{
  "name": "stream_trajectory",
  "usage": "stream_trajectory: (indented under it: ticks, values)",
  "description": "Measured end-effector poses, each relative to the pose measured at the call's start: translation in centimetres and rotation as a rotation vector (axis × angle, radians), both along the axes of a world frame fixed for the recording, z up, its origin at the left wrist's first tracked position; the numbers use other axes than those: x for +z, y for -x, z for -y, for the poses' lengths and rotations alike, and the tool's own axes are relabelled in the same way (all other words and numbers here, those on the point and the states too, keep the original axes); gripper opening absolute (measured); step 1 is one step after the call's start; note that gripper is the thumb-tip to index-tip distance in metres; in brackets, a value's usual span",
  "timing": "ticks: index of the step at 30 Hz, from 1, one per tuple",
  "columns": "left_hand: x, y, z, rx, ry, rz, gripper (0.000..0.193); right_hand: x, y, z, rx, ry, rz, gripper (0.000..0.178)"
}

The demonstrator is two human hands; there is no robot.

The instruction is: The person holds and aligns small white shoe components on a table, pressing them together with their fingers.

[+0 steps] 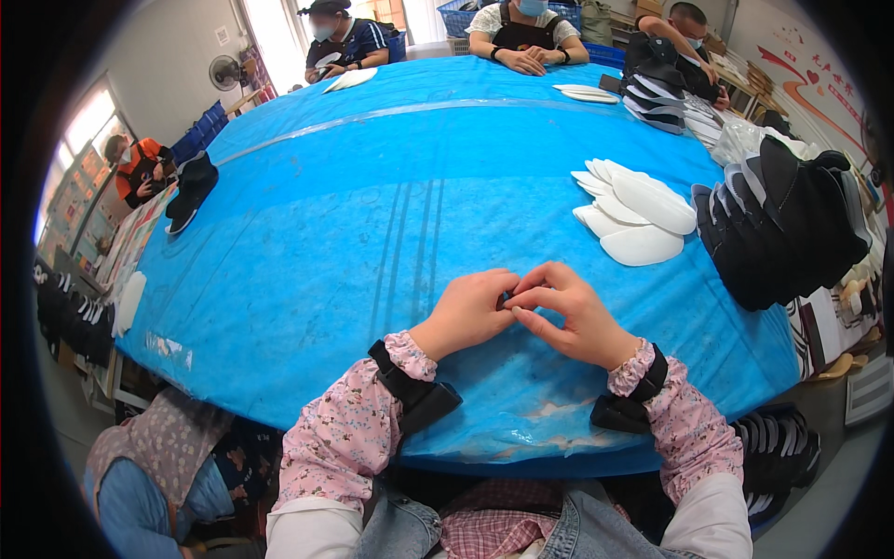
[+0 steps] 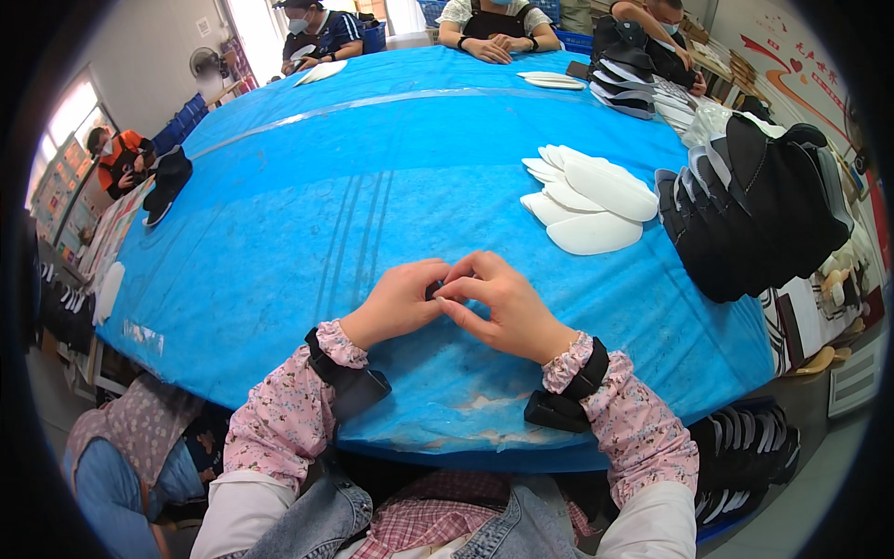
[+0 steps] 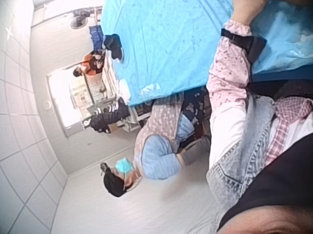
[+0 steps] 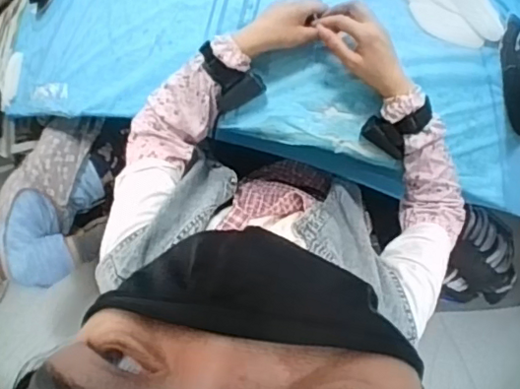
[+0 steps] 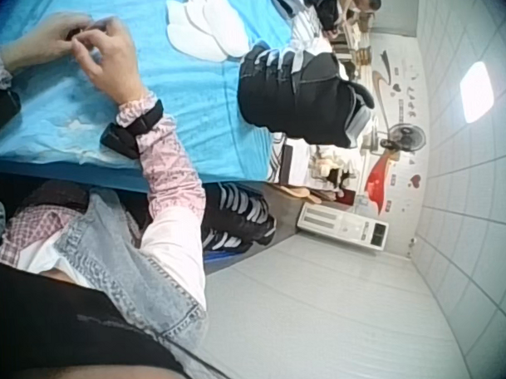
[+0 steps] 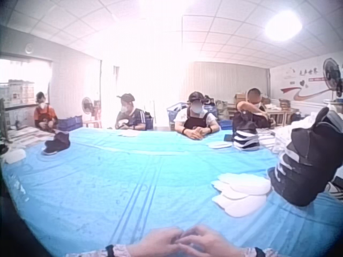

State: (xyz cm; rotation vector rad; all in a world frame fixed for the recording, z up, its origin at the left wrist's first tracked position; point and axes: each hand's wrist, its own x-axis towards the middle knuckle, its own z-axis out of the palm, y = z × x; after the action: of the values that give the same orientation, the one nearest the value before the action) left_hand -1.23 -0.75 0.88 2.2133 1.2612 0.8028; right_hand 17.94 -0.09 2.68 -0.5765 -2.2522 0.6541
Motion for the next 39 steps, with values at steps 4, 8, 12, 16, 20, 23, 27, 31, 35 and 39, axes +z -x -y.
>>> stream_trajectory:
  ticks: [4,8,12,16,20,23,27,31,35,39]
  values:
    - [0.4,0.0,0.2,-0.007,0.003,-0.021,0.017,-0.2,0.0,-0.2,0.020,0.031,0.014,0.011]
    - [-0.1,-0.2,-0.2,-0.028,-0.076,-0.040,0.018,-1.0,-0.2,-0.6,0.003,0.054,-0.007,0.013]
    - [-0.6,0.2,-0.8,-0.023,0.031,0.058,0.021,-1.8,-0.5,-1.9,0.101,0.349,-0.068,0.019]
    - [-1.2,0.6,-1.8,0.012,0.167,0.142,0.023,-2.1,-0.7,-2.6,0.118,0.498,-0.079,0.026]
    - [-1.1,0.5,-1.7,0.014,0.155,0.239,0.021,-2.8,-0.2,-2.7,0.047,0.431,-0.092,0.027]
    - [-2.2,0.9,-1.4,0.006,0.172,0.246,0.025,-3.5,0.3,-2.5,0.008,0.371,-0.092,0.027]
    - [-2.6,0.0,1.2,0.058,-0.057,0.075,0.038,-3.8,0.3,-0.2,-0.032,0.135,0.005,0.028]
    - [-4.7,0.1,5.2,0.138,-0.258,-0.045,0.051,-4.6,0.5,3.3,-0.138,-0.162,0.154,0.036]
    - [-4.8,-1.5,9.3,0.313,-0.422,-0.330,0.046,-5.4,-0.2,6.0,-0.215,-0.270,0.207,0.042]
    - [-4.7,-1.4,11.6,0.395,-0.404,-0.369,0.047,-5.4,-0.4,7.8,-0.313,-0.389,0.227,0.040]
